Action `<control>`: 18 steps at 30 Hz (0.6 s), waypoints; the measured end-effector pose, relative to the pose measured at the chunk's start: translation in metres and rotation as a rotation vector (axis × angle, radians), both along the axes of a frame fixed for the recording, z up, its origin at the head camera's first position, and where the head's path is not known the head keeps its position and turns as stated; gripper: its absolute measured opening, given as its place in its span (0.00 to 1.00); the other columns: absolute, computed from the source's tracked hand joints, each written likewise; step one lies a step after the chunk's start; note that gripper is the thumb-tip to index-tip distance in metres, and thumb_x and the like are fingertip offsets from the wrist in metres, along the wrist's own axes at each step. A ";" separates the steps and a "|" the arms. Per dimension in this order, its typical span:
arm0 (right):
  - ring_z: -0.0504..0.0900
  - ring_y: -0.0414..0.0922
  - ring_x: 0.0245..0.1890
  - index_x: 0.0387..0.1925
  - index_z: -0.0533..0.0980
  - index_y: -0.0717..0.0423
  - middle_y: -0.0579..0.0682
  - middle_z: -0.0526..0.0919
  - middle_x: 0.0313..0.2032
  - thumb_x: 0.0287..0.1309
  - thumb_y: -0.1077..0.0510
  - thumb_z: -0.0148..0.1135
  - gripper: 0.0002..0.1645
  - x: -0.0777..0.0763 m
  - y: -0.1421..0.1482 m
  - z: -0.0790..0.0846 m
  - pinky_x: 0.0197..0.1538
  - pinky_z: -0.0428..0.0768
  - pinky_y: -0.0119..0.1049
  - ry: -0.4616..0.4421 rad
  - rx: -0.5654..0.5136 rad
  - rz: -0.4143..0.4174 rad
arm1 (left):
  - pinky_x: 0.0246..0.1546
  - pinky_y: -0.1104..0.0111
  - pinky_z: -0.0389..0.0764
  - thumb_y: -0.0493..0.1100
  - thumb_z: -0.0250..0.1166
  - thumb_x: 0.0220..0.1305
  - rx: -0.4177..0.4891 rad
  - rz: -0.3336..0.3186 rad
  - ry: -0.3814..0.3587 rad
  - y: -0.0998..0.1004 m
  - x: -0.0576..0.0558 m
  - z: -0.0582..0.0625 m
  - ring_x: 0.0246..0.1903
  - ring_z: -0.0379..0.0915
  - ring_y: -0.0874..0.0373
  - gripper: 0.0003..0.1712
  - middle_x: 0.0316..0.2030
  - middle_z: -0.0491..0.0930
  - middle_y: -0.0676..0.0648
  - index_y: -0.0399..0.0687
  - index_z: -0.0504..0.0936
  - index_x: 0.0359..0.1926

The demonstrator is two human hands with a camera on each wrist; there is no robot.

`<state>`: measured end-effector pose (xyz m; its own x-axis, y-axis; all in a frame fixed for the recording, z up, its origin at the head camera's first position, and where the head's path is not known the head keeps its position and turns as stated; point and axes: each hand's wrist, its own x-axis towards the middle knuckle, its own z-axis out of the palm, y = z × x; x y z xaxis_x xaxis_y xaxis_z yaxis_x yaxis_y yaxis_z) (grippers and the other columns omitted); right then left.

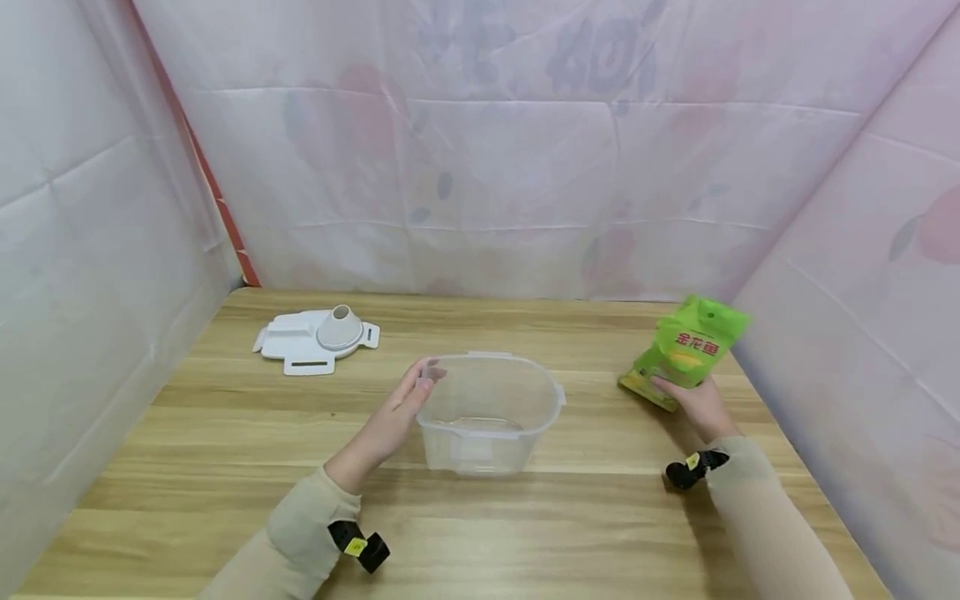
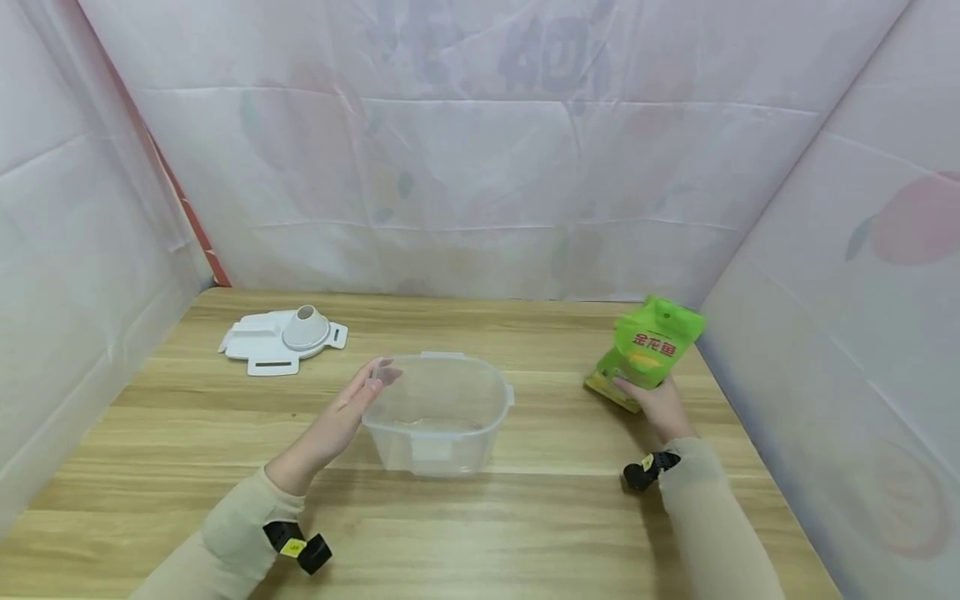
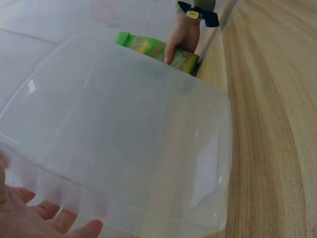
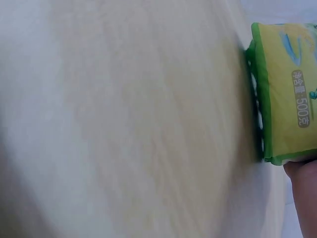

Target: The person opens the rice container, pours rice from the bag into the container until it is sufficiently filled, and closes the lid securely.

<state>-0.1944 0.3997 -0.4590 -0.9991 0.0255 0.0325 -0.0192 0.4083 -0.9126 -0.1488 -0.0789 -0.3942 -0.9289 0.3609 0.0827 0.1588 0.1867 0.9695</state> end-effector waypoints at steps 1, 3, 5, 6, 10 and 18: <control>0.66 0.29 0.52 0.65 0.59 0.42 0.37 0.68 0.56 0.60 0.51 0.61 0.34 0.002 0.001 0.001 0.60 0.64 0.35 0.004 -0.001 0.005 | 0.63 0.49 0.55 0.48 0.39 0.75 -0.001 0.000 0.000 0.000 0.000 0.000 0.63 0.56 0.43 0.25 0.61 0.65 0.39 0.47 0.55 0.68; 0.67 0.28 0.52 0.65 0.59 0.43 0.36 0.68 0.55 0.61 0.52 0.60 0.33 0.005 0.002 0.002 0.55 0.66 0.24 0.017 -0.018 0.022 | 0.63 0.49 0.55 0.48 0.39 0.75 -0.002 -0.002 0.001 0.000 -0.002 0.000 0.64 0.56 0.43 0.25 0.61 0.65 0.39 0.47 0.55 0.69; 0.68 0.27 0.51 0.65 0.60 0.44 0.34 0.69 0.54 0.61 0.55 0.60 0.32 0.009 0.003 0.003 0.49 0.66 0.18 0.029 -0.058 0.043 | 0.63 0.49 0.54 0.47 0.39 0.75 0.000 -0.004 -0.002 0.000 -0.003 0.000 0.64 0.56 0.43 0.25 0.62 0.65 0.39 0.46 0.55 0.69; 0.68 0.27 0.51 0.65 0.60 0.45 0.34 0.69 0.54 0.61 0.57 0.59 0.32 0.011 0.003 0.004 0.49 0.66 0.17 0.034 -0.086 0.059 | 0.64 0.49 0.54 0.47 0.39 0.75 0.000 -0.005 -0.004 0.000 -0.004 0.000 0.64 0.55 0.43 0.25 0.62 0.65 0.38 0.46 0.54 0.69; 0.69 0.27 0.51 0.64 0.61 0.45 0.33 0.70 0.54 0.61 0.60 0.59 0.31 0.019 0.003 0.007 0.49 0.66 0.17 0.032 -0.150 0.085 | 0.64 0.50 0.54 0.47 0.39 0.75 -0.001 -0.008 -0.012 0.001 -0.008 0.000 0.64 0.55 0.43 0.25 0.62 0.65 0.38 0.45 0.54 0.69; 0.72 0.31 0.53 0.63 0.59 0.47 0.38 0.71 0.55 0.62 0.68 0.53 0.30 0.029 -0.008 0.012 0.52 0.70 0.21 0.048 -0.372 0.186 | 0.64 0.50 0.53 0.47 0.39 0.75 0.005 -0.023 -0.017 0.002 -0.014 -0.001 0.64 0.54 0.42 0.25 0.62 0.64 0.37 0.44 0.54 0.68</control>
<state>-0.1650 0.3918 -0.4466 -0.9854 -0.1361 0.1021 -0.1079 0.0365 -0.9935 -0.1629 -0.0773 -0.3956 -0.9216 0.3819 0.0691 0.1469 0.1784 0.9729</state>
